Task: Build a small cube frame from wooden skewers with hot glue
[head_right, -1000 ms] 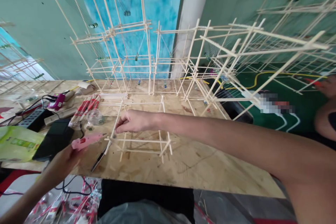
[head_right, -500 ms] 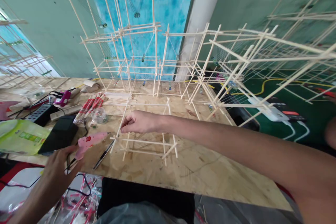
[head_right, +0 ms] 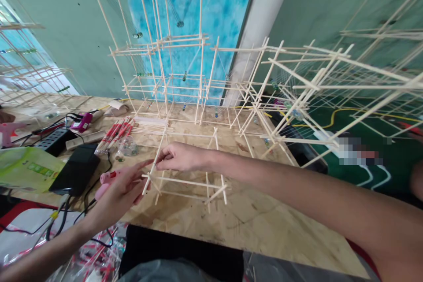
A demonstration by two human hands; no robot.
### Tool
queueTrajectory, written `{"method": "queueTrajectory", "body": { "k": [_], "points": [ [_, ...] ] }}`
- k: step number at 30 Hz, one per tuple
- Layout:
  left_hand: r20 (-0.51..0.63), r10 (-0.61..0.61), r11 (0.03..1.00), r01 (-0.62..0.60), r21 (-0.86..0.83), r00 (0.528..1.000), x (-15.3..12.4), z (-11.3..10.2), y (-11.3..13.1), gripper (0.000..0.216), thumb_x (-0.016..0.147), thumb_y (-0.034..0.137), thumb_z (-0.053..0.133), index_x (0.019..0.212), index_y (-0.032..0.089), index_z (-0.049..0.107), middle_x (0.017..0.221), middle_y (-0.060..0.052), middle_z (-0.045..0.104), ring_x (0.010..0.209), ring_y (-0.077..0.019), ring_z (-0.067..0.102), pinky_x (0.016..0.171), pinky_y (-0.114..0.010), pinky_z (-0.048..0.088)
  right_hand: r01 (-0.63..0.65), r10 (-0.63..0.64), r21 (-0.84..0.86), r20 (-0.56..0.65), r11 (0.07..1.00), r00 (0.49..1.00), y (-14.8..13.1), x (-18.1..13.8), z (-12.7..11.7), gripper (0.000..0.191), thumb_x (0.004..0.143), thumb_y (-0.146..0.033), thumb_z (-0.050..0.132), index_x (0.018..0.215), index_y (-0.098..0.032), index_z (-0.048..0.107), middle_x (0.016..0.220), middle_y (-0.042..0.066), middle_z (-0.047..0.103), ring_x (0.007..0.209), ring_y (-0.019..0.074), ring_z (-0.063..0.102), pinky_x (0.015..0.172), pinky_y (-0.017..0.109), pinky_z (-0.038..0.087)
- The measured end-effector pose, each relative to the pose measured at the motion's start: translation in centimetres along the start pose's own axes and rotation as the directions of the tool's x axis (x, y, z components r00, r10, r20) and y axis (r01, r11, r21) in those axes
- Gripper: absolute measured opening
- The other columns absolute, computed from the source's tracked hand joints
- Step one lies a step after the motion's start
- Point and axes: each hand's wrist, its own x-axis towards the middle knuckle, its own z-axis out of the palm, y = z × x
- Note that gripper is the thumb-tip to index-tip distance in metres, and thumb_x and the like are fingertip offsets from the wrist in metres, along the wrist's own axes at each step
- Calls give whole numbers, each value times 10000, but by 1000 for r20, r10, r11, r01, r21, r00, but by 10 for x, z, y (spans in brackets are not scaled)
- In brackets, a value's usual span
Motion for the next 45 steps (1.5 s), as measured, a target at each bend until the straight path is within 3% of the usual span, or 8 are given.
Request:
{"method": "queueTrajectory", "body": {
  "k": [6, 18, 23, 28, 31, 35, 41, 45],
  "points": [
    [-13, 37, 999, -37, -23, 999, 16, 4, 14, 314, 906, 355, 616, 1105, 139, 729, 689, 12, 593, 590, -112, 479, 526, -202, 322, 31, -31, -27, 4, 999, 1000, 3, 1, -1, 80, 883, -181, 674, 848, -142, 734, 733, -20, 659, 588, 69, 456, 525, 207, 312],
    [-141, 146, 989, -140, 53, 979, -29, -13, 7, 328, 995, 441, 570, 847, 172, 684, 673, -9, 610, 603, -126, 556, 562, -213, 461, -17, 17, 25, -13, 1000, 1000, 2, -1, 1, 57, 879, -165, 672, 873, -143, 724, 743, -23, 642, 628, 78, 471, 558, 212, 328],
    [-360, 366, 925, -296, 237, 858, -58, -28, 19, 221, 946, 367, 655, 830, 218, 770, 759, -42, 686, 694, -175, 640, 627, -272, 552, -28, 29, 34, -24, 999, 999, 4, 0, 1, 36, 860, -172, 698, 859, -150, 726, 762, -11, 655, 659, 87, 499, 587, 223, 351],
    [-509, 474, 880, -364, 305, 718, -75, -40, 36, 95, 846, 443, 777, 805, 382, 836, 1176, -26, 733, 1023, -277, 707, 903, -472, 628, -21, 22, 58, -20, 998, 1000, 5, 1, 1, 35, 842, -182, 725, 863, -155, 730, 797, -5, 673, 681, 87, 518, 596, 223, 355],
    [-456, 401, 907, -414, 75, 794, -74, -39, 42, 206, 812, 584, 786, 741, 394, 822, 948, -10, 803, 937, -289, 749, 953, -556, 612, -36, 37, 59, -13, 998, 999, 4, 1, 1, 38, 866, -178, 704, 872, -148, 725, 769, -10, 656, 642, 76, 492, 556, 213, 329],
    [-279, 259, 958, -283, -47, 925, -59, -34, 42, 253, 766, 511, 849, 668, 284, 795, 626, -25, 753, 539, -214, 683, 619, -394, 629, -51, 52, 46, -22, 998, 998, 4, 1, 0, 36, 877, -161, 692, 875, -143, 723, 780, -8, 665, 652, 77, 503, 566, 209, 341],
    [-284, 217, 959, -151, 238, 934, -22, -31, 22, 358, 778, 452, 796, 529, 219, 686, 486, 25, 644, 469, -131, 576, 518, -236, 519, -26, 27, 42, -20, 999, 999, 5, 0, 1, 33, 866, -166, 705, 878, -144, 727, 771, -10, 673, 668, 85, 530, 598, 215, 375],
    [-191, 145, 960, -92, 263, 971, -9, -23, 12, 305, 873, 430, 679, 669, 231, 788, 658, -7, 774, 714, -196, 741, 699, -248, 577, -27, 28, 28, -18, 999, 999, 4, 0, 1, 34, 872, -157, 693, 883, -142, 722, 792, -3, 685, 693, 89, 556, 627, 222, 395]
  ]
}}
